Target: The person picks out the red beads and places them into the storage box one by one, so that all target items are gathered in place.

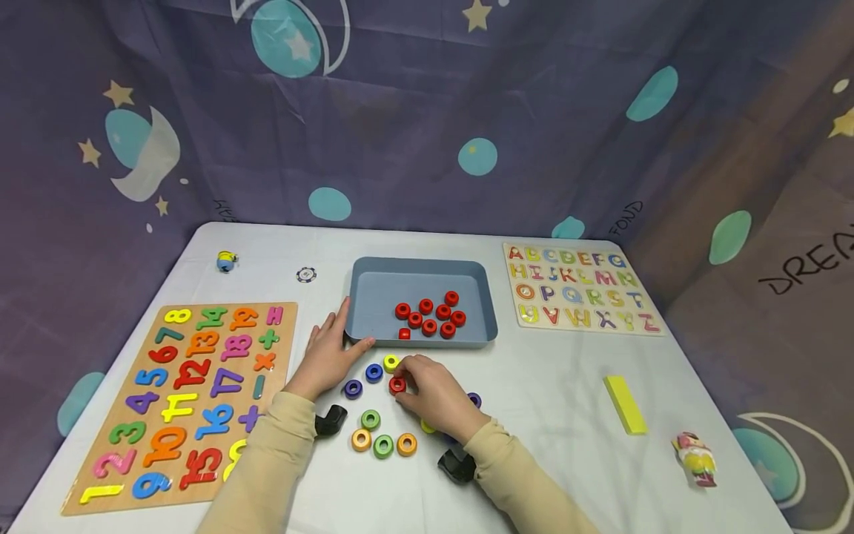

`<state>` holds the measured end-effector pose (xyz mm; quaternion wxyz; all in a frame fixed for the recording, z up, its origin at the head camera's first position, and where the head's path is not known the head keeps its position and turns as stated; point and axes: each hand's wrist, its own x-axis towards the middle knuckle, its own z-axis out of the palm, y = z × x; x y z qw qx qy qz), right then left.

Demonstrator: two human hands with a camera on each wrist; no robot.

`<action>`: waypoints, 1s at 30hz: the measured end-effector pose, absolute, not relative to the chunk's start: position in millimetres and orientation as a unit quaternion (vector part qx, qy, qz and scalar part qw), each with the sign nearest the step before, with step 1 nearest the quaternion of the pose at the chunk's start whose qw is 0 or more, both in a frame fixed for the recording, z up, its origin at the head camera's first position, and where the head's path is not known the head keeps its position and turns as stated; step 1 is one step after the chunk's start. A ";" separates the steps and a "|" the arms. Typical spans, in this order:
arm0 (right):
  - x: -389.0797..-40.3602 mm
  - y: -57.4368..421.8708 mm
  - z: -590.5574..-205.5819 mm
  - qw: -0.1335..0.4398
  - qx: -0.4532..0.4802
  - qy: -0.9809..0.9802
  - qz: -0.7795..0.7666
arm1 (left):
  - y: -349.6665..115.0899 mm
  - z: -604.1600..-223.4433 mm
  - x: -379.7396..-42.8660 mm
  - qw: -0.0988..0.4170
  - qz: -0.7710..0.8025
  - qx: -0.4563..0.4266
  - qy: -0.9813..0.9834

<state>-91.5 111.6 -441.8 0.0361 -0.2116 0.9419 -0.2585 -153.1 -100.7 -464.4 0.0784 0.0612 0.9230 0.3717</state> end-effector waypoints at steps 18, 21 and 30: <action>-179.4 164.2 -400.6 -0.017 -0.091 0.947 -0.307 | -100.0 -465.9 -152.1 0.074 0.367 0.061 0.925; -195.5 166.5 -401.9 -0.009 -0.084 0.952 -0.295 | -99.6 -465.1 -150.4 0.076 0.370 0.061 0.924; -221.4 170.8 -407.3 0.009 -0.061 0.961 -0.269 | -93.3 -463.3 -149.3 0.082 0.375 0.061 0.921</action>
